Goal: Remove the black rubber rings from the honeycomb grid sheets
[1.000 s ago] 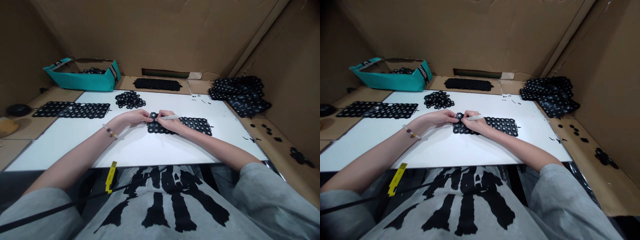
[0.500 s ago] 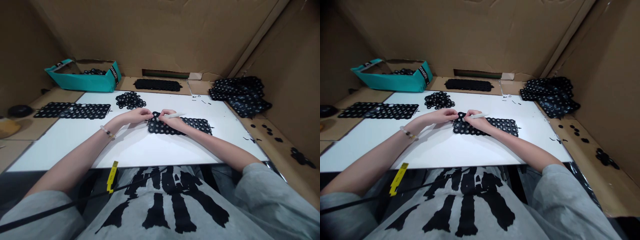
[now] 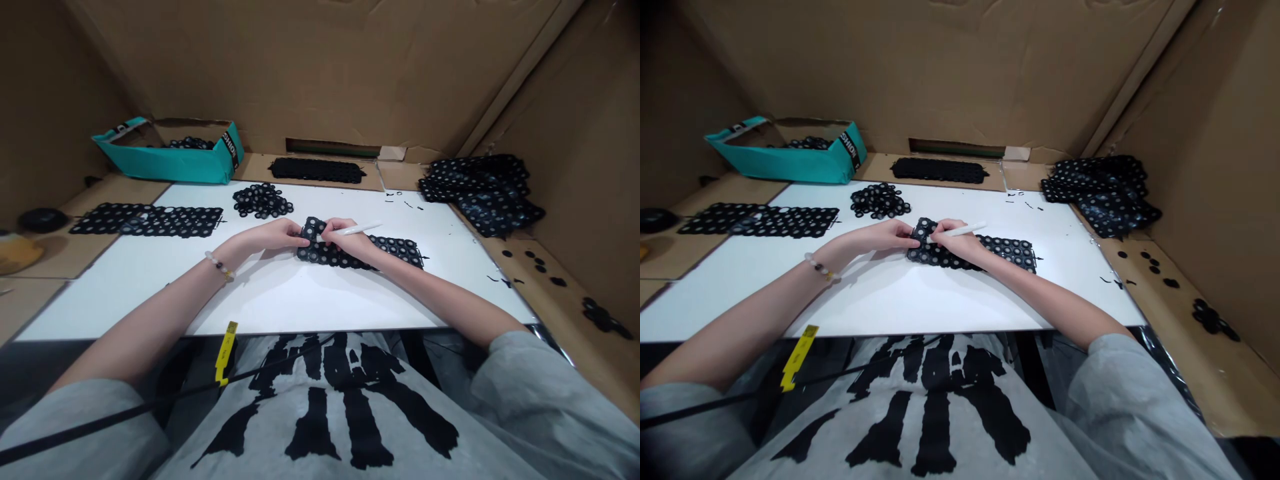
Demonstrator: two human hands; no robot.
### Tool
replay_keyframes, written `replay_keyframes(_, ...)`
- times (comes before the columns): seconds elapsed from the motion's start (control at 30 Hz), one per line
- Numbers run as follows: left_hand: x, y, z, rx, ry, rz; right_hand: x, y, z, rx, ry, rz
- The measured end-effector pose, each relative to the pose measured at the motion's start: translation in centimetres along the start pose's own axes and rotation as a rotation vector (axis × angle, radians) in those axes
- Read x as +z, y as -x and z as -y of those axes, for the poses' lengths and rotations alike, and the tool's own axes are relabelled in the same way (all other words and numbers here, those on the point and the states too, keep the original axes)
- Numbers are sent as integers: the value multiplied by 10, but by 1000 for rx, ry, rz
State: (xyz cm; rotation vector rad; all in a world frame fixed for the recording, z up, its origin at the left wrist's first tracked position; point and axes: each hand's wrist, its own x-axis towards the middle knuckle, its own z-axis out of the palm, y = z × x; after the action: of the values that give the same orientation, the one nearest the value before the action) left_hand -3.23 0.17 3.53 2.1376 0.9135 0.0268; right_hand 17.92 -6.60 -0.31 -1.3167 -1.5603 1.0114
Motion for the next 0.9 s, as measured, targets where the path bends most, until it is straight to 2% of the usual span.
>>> replay_keyframes(0.27, 3, -3, 8, -44, 56, -32, 4, 5, 3, -58, 90, -19)
replay_keyframes(0.53, 2, -7, 11, -83, 186, 31, 19, 13, 3, -212, 338, -99)
replay_keyframes(0.73, 0, -4, 9, -36, 155, 31, 21, 11, 2, -240, 352, -95)
replay_keyframes(0.9, -3, -1, 7, 116, -16, 9, 18, 11, 2, -207, 199, -108)
